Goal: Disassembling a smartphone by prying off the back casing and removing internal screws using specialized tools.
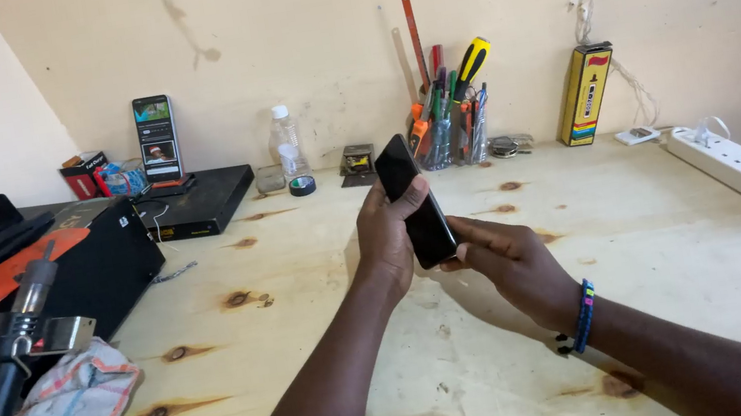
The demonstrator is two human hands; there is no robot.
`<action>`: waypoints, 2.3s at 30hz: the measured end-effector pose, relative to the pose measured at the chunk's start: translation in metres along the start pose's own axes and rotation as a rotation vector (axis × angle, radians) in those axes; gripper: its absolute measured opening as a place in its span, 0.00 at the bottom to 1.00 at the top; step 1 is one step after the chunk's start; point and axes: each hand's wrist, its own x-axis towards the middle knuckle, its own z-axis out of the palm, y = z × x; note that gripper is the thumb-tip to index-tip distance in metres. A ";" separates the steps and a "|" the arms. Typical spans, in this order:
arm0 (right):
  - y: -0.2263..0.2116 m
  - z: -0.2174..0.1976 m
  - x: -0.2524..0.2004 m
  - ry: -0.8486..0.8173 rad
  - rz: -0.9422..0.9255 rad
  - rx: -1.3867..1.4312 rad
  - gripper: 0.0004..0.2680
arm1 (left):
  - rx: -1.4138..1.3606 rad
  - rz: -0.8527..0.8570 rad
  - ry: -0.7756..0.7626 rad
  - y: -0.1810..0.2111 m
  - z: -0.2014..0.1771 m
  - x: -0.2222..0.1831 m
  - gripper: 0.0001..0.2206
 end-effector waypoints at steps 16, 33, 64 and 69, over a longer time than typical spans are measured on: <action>0.013 -0.001 0.003 -0.071 -0.052 0.004 0.18 | 0.120 0.058 0.012 0.011 0.003 -0.013 0.24; 0.001 -0.006 0.006 0.006 0.145 -0.154 0.19 | 0.257 0.028 0.052 0.029 0.015 -0.023 0.37; 0.000 -0.018 0.015 0.148 -0.026 0.008 0.05 | -0.285 -0.047 -0.086 0.038 0.006 -0.018 0.36; -0.003 -0.017 0.014 0.158 -0.006 -0.014 0.05 | -0.264 0.007 -0.087 0.039 0.006 -0.019 0.41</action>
